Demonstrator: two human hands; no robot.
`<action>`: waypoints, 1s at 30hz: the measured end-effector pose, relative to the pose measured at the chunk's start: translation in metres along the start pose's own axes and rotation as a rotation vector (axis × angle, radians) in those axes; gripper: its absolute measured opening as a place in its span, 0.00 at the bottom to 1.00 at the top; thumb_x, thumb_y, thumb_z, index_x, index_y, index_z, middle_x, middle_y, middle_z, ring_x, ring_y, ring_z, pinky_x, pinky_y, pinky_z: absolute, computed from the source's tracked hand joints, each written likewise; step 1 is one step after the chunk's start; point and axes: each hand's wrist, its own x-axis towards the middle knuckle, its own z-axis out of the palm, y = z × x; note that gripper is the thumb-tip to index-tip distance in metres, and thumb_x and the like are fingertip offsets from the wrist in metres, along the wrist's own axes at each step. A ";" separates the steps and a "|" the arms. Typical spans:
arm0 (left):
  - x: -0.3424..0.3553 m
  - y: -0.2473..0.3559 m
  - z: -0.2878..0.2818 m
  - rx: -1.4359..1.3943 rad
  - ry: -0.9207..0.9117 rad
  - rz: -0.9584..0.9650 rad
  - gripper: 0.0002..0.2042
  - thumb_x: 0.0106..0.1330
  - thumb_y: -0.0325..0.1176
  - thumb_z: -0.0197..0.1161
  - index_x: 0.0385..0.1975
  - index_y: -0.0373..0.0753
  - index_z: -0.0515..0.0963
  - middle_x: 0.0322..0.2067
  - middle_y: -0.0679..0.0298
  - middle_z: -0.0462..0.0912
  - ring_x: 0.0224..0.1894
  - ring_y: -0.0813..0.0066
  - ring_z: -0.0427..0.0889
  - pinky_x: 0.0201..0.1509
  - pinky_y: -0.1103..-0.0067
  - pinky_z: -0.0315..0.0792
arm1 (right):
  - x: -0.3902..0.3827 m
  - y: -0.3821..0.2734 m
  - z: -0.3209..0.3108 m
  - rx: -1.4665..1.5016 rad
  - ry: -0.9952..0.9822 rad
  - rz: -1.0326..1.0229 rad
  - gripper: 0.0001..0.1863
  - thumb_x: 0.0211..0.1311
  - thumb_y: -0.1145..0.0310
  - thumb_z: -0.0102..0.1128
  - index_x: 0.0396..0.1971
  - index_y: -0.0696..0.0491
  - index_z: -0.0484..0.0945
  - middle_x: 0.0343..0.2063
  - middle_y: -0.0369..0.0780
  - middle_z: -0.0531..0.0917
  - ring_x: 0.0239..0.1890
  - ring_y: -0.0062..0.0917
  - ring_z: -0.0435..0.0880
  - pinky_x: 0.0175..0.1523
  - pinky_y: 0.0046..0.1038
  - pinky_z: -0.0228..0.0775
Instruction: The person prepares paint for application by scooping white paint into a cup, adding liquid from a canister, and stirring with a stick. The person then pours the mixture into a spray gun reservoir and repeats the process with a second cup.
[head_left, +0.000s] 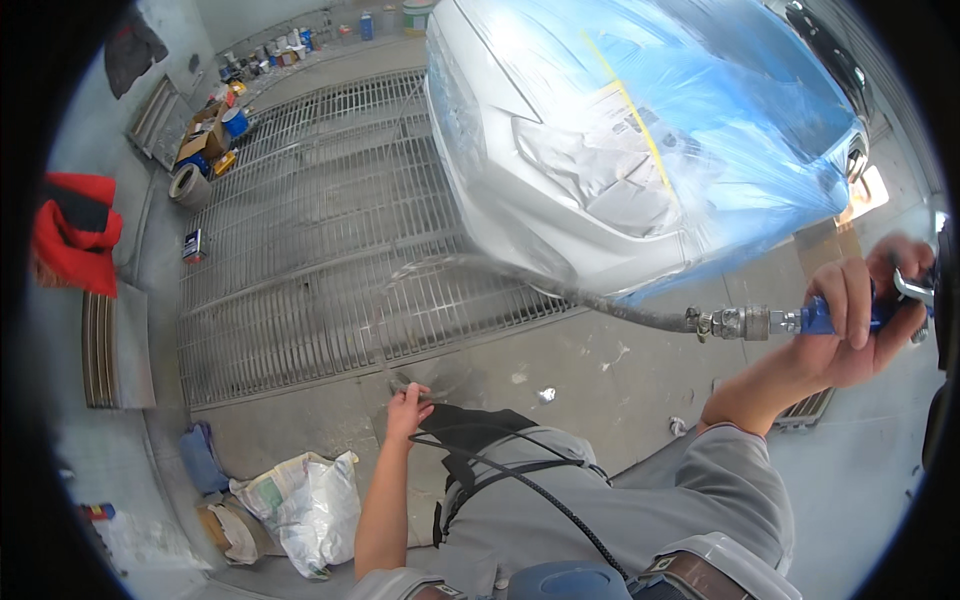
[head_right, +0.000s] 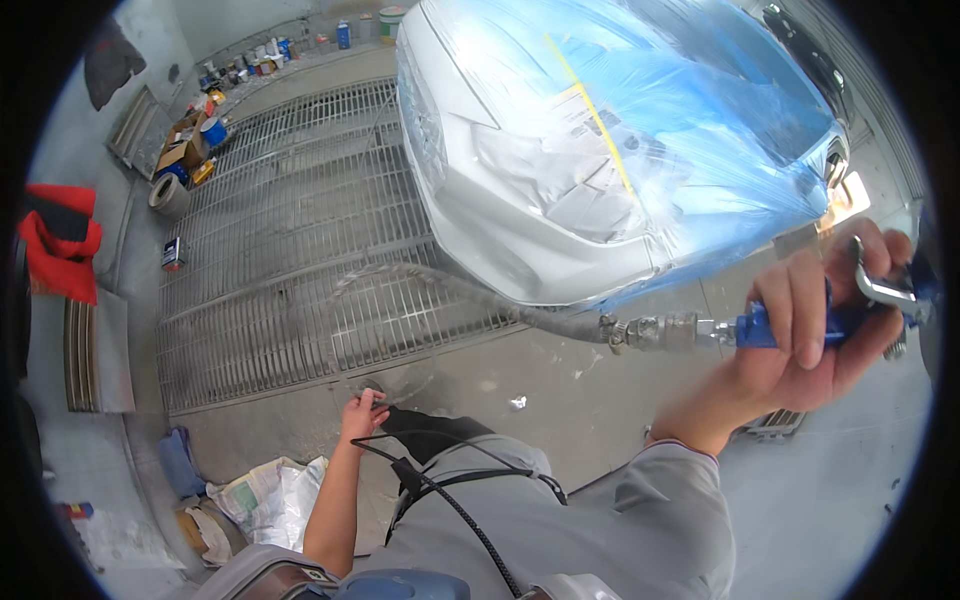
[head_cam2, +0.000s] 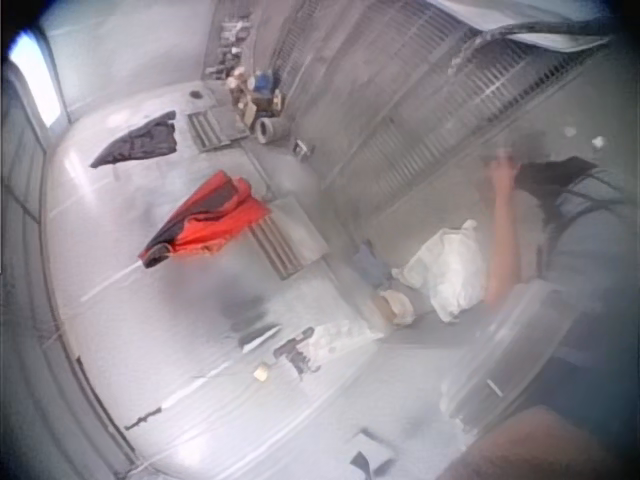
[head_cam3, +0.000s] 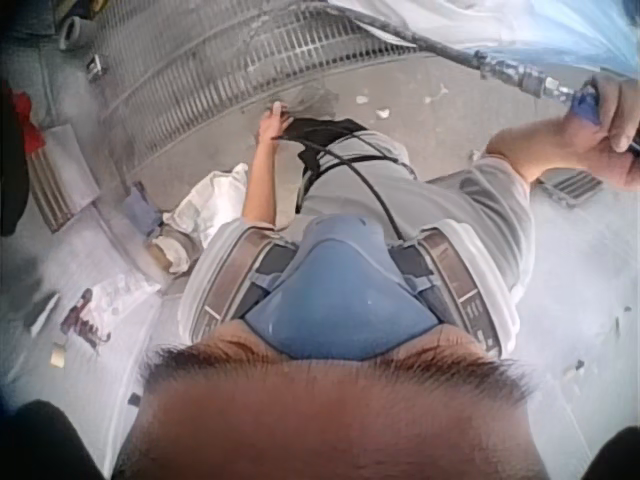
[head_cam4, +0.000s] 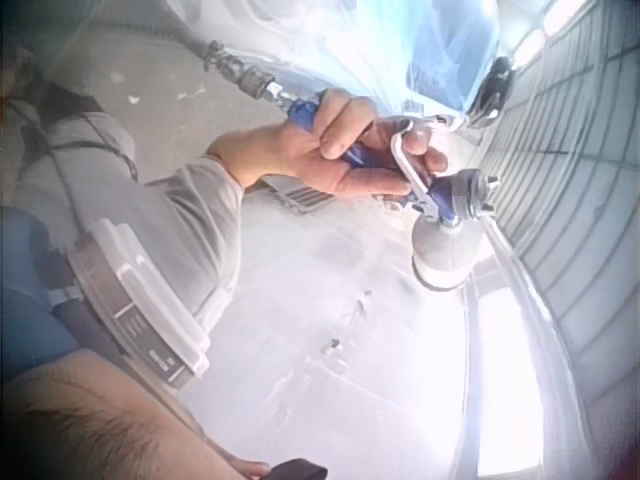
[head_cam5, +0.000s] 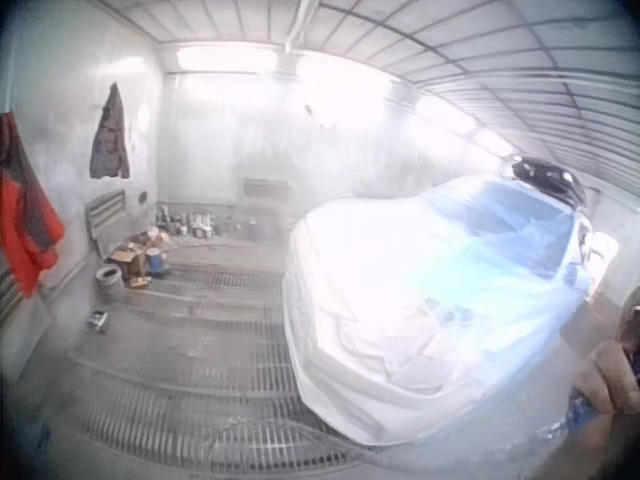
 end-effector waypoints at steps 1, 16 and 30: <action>0.016 0.003 -0.024 0.116 -0.045 -0.055 0.15 0.79 0.46 0.62 0.47 0.38 0.80 0.45 0.63 0.86 0.41 0.72 0.85 0.44 0.76 0.82 | 0.005 0.016 0.004 -0.044 -0.007 -0.013 0.25 0.81 0.59 0.59 0.69 0.53 0.65 0.56 0.36 0.75 0.23 0.17 0.76 0.28 0.21 0.66; 0.121 0.261 -0.467 0.656 0.269 0.119 0.18 0.75 0.35 0.64 0.59 0.33 0.79 0.52 0.50 0.86 0.49 0.66 0.88 0.48 0.71 0.84 | 0.196 0.334 0.089 -0.750 0.415 0.233 0.37 0.82 0.54 0.52 0.75 0.67 0.60 0.49 0.50 0.85 0.18 0.17 0.73 0.23 0.17 0.61; 0.392 0.672 -0.779 0.662 0.456 -0.334 0.12 0.71 0.36 0.63 0.41 0.31 0.82 0.26 0.51 0.84 0.29 0.60 0.84 0.32 0.64 0.77 | 0.477 0.701 0.131 -1.222 0.751 0.207 0.23 0.77 0.66 0.62 0.66 0.61 0.76 0.47 0.45 0.89 0.20 0.15 0.74 0.24 0.18 0.61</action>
